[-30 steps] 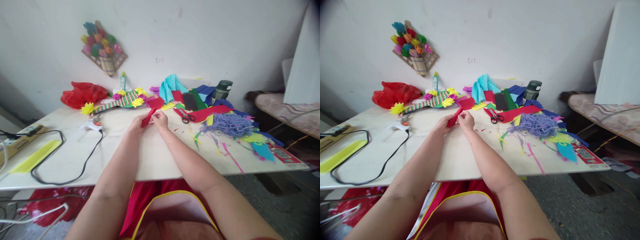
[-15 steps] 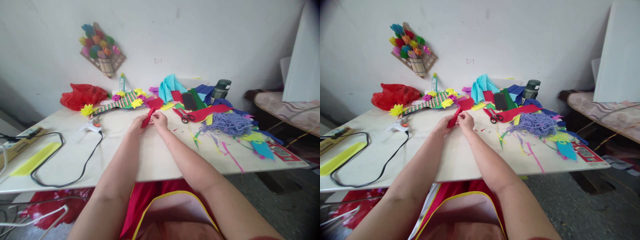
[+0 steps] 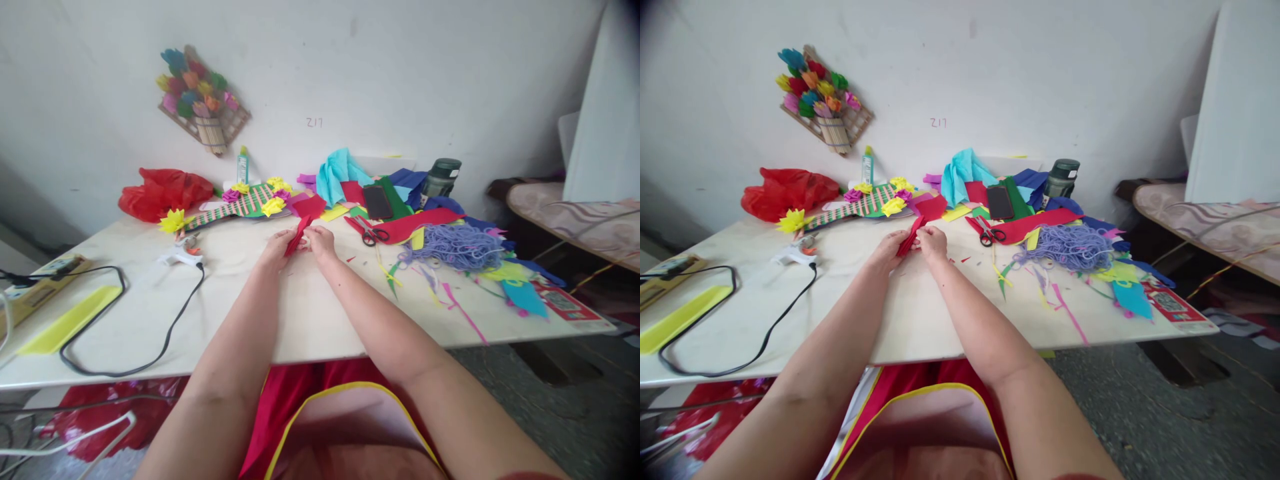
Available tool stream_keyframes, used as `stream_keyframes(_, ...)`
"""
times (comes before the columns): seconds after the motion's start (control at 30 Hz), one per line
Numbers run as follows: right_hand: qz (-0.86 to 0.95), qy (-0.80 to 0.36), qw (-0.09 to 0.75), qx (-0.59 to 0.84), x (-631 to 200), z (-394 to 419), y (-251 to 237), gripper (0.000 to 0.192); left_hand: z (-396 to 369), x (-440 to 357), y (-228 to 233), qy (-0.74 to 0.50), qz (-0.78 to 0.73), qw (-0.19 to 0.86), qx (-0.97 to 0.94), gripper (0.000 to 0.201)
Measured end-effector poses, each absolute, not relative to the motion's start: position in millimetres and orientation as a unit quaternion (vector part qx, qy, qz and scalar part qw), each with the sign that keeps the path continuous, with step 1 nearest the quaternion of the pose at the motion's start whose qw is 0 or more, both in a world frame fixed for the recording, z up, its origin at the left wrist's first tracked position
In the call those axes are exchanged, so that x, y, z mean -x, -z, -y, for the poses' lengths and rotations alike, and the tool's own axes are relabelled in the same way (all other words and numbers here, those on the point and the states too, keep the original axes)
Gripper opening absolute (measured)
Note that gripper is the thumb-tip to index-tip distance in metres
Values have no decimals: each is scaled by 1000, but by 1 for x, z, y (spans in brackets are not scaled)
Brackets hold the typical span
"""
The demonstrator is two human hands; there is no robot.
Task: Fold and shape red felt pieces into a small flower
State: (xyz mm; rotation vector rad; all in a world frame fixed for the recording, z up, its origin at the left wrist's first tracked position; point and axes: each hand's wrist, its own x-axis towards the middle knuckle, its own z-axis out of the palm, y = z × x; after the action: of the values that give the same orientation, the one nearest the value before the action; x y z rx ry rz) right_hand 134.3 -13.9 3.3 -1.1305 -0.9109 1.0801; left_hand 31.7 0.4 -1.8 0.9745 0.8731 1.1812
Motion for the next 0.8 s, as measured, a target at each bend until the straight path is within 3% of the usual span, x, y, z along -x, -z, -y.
stream_keyframes(0.27,359,-493,627,485,-137,20,-10,14,1,-35,4,-518,-384,611,-460,17)
stream_keyframes(0.8,334,-466,654,494,-141,13,-3,10,2,-37,3,-516,-389,612,-455,26)
